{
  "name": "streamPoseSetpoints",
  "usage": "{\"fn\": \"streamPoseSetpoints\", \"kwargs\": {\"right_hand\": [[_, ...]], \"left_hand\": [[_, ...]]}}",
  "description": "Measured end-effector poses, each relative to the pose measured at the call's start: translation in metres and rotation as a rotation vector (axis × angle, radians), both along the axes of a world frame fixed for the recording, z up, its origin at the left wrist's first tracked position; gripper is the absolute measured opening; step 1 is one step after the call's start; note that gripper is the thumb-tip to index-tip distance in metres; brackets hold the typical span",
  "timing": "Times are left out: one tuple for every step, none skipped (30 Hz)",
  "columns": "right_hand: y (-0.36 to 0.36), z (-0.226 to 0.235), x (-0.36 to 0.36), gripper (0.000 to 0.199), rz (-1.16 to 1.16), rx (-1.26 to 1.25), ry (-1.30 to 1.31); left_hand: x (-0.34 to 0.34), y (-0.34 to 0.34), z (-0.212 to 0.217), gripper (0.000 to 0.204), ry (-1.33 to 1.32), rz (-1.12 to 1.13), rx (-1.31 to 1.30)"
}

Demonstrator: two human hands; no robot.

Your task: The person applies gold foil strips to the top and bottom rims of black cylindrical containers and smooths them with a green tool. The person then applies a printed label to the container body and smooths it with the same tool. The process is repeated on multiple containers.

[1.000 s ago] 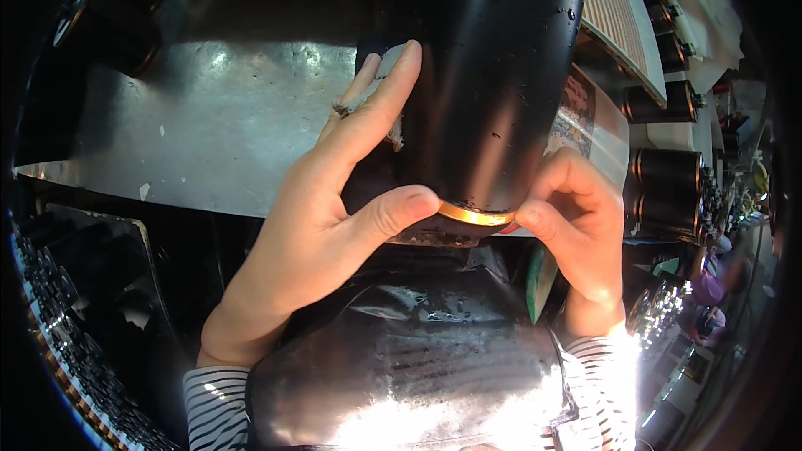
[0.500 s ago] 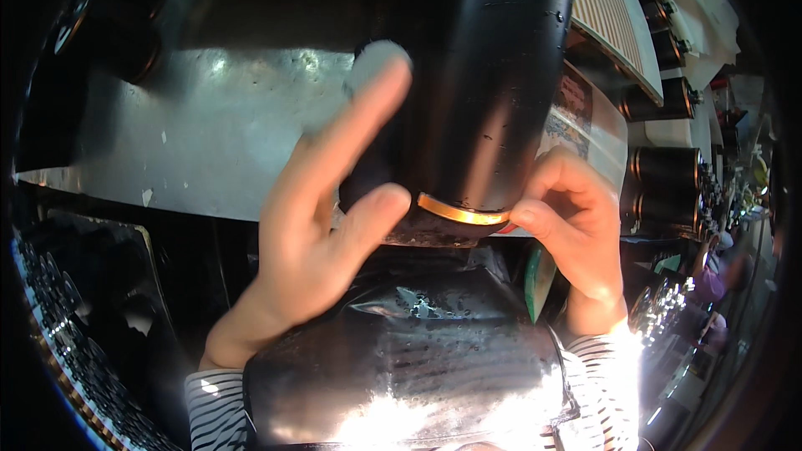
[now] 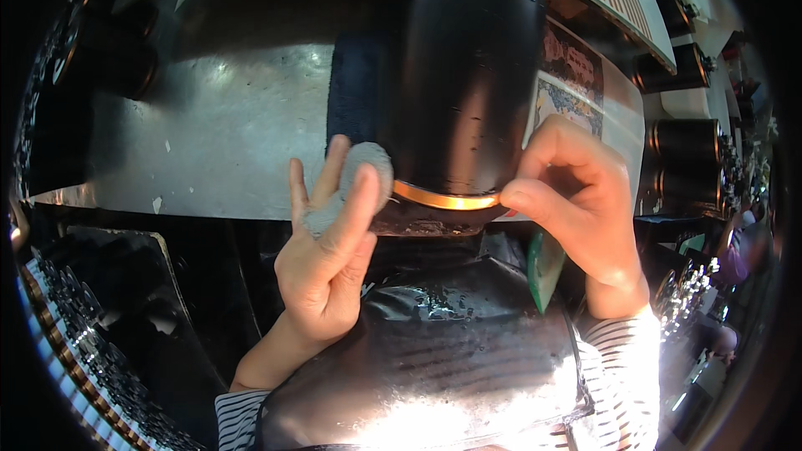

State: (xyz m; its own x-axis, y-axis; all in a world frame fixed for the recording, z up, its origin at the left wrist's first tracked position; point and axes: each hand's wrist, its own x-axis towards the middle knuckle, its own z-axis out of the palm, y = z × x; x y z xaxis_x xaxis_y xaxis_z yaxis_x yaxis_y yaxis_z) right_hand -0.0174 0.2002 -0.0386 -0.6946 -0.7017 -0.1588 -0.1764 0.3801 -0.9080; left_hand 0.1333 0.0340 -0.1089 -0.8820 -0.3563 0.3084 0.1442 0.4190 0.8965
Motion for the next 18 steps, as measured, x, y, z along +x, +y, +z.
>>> {"fn": "streamPoseSetpoints", "kwargs": {"right_hand": [[0.000,0.002,0.000,0.021,-0.019,0.031,-0.038],[0.000,0.000,-0.001,0.021,0.001,0.016,-0.007],[0.001,-0.002,-0.002,0.020,0.021,0.002,0.025],[0.002,-0.005,-0.003,0.020,0.046,-0.014,0.052],[0.004,-0.004,-0.006,0.018,0.053,0.007,-0.053],[0.007,-0.006,-0.006,0.018,0.050,-0.031,-0.059],[0.008,-0.009,-0.006,0.018,0.051,-0.069,-0.065],[0.010,-0.011,-0.006,0.020,0.053,-0.107,-0.072],[0.012,-0.011,-0.008,0.026,0.068,-0.062,-0.104],[0.015,-0.014,-0.009,0.026,0.072,-0.064,-0.072],[0.015,-0.016,-0.011,0.026,0.078,-0.066,-0.036],[0.015,-0.019,-0.013,0.026,0.084,-0.068,-0.001],[0.015,-0.027,-0.013,0.018,0.042,-0.125,0.096],[0.015,-0.030,-0.013,0.018,0.032,-0.152,0.067],[0.015,-0.032,-0.013,0.019,0.023,-0.180,0.039],[0.015,-0.034,-0.013,0.020,0.010,-0.205,0.013],[0.015,-0.035,-0.012,0.020,-0.001,-0.218,-0.025],[0.016,-0.034,-0.012,0.020,0.013,-0.216,-0.075]], "left_hand": [[0.000,0.002,-0.001,0.042,0.005,0.017,-0.017],[0.002,0.000,0.002,0.040,-0.004,0.010,-0.123],[0.002,-0.001,0.005,0.040,0.002,-0.020,-0.274],[0.001,-0.002,0.008,0.040,0.018,-0.041,-0.424],[0.000,-0.002,0.010,0.042,0.049,-0.087,-0.618],[-0.004,0.004,0.015,0.040,0.051,-0.076,-0.730],[-0.008,0.009,0.020,0.037,0.055,-0.058,-0.844],[-0.011,0.015,0.025,0.035,0.064,-0.036,-0.955],[-0.021,0.019,0.019,0.032,0.141,0.025,-1.020],[-0.028,0.025,0.017,0.031,0.170,0.054,-1.033],[-0.034,0.031,0.015,0.030,0.199,0.088,-1.046],[-0.040,0.038,0.013,0.029,0.225,0.121,-1.056],[-0.041,0.042,0.010,0.032,0.225,0.108,-1.048],[-0.047,0.040,0.008,0.041,0.271,0.124,-1.047],[-0.052,0.035,0.011,0.050,0.274,0.128,-0.987],[-0.059,0.025,0.018,0.060,0.261,0.129,-0.902],[-0.062,0.019,0.021,0.069,0.248,0.133,-0.815],[-0.066,0.014,0.024,0.071,0.182,0.110,-0.681]]}}
